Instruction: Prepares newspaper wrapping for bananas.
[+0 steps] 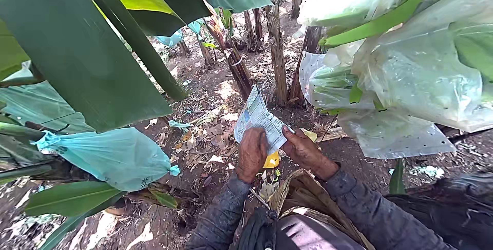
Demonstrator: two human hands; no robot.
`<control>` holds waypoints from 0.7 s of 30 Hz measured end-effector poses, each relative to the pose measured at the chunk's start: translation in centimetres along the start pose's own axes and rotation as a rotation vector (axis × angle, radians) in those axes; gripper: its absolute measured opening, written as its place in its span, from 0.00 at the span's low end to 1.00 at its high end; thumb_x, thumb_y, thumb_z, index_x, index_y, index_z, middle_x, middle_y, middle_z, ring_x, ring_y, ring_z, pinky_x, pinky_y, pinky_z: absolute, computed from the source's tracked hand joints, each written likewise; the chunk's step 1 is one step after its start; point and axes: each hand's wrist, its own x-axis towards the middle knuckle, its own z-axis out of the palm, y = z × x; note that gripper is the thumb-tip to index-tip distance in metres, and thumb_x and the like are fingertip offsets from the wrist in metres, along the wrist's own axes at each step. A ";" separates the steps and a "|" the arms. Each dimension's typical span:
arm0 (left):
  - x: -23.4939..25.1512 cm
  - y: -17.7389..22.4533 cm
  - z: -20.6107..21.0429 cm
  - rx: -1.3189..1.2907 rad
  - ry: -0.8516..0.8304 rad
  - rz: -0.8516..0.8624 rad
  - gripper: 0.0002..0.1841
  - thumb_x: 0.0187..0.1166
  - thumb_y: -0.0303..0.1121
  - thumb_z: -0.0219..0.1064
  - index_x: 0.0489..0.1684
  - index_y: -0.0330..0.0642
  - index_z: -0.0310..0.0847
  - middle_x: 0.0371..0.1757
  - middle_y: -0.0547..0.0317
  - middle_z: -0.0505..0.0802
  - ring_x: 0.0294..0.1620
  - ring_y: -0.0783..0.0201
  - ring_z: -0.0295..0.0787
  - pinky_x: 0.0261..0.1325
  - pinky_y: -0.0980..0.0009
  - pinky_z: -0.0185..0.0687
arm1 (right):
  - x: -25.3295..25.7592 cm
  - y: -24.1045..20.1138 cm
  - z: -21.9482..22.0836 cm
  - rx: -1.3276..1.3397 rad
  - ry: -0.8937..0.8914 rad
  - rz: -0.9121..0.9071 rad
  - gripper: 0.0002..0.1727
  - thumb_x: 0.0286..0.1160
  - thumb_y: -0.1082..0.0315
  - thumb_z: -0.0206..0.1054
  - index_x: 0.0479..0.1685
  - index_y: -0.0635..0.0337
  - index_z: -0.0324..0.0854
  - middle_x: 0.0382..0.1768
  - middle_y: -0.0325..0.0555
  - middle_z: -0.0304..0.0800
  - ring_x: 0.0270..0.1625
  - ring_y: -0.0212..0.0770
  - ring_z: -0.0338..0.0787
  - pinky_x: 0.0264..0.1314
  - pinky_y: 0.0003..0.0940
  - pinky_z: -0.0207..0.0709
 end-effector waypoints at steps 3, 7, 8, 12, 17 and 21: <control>0.9 -1.2 -1.2 -0.083 -0.136 -0.038 0.15 0.88 0.38 0.60 0.49 0.36 0.89 0.47 0.51 0.94 0.51 0.60 0.93 0.60 0.61 0.89 | -0.3 0.2 -1.0 0.020 0.023 0.016 0.22 0.95 0.60 0.46 0.68 0.70 0.74 0.55 0.56 0.93 0.58 0.47 0.94 0.67 0.47 0.88; 0.1 0.8 -0.1 -0.112 -0.206 -0.044 0.30 0.80 0.54 0.69 0.64 0.33 0.84 0.65 0.41 0.89 0.67 0.52 0.87 0.72 0.56 0.84 | -0.7 0.7 -0.1 0.069 0.088 0.024 0.21 0.95 0.61 0.45 0.67 0.69 0.71 0.53 0.54 0.92 0.55 0.44 0.94 0.65 0.43 0.88; -0.2 0.9 0.5 -0.100 -0.163 -0.028 0.28 0.82 0.51 0.68 0.64 0.32 0.85 0.66 0.40 0.89 0.68 0.51 0.88 0.72 0.56 0.84 | -0.7 1.0 0.0 0.070 0.086 0.020 0.21 0.95 0.61 0.44 0.66 0.69 0.71 0.53 0.54 0.91 0.56 0.43 0.93 0.67 0.42 0.86; 1.0 0.0 -0.1 -0.394 -0.151 -0.196 0.12 0.85 0.35 0.66 0.49 0.36 0.93 0.56 0.51 0.96 0.57 0.63 0.94 0.66 0.60 0.89 | -0.7 1.9 -1.8 0.065 0.053 0.004 0.24 0.93 0.59 0.47 0.66 0.73 0.76 0.62 0.58 0.90 0.66 0.48 0.90 0.75 0.44 0.82; 1.2 -1.3 -0.1 -0.411 -0.247 -0.205 0.08 0.80 0.35 0.73 0.42 0.41 0.96 0.48 0.58 0.98 0.50 0.69 0.95 0.59 0.63 0.92 | -0.9 1.5 -2.3 -0.004 0.068 0.051 0.26 0.93 0.53 0.46 0.62 0.69 0.76 0.58 0.57 0.91 0.63 0.51 0.92 0.69 0.46 0.86; 0.8 -0.8 0.4 -0.482 -0.308 -0.290 0.07 0.76 0.33 0.75 0.40 0.39 0.95 0.49 0.56 0.97 0.54 0.66 0.94 0.62 0.63 0.91 | -0.1 1.4 -1.9 -0.215 0.318 0.077 0.09 0.84 0.70 0.65 0.47 0.70 0.84 0.39 0.51 0.92 0.42 0.43 0.94 0.51 0.40 0.93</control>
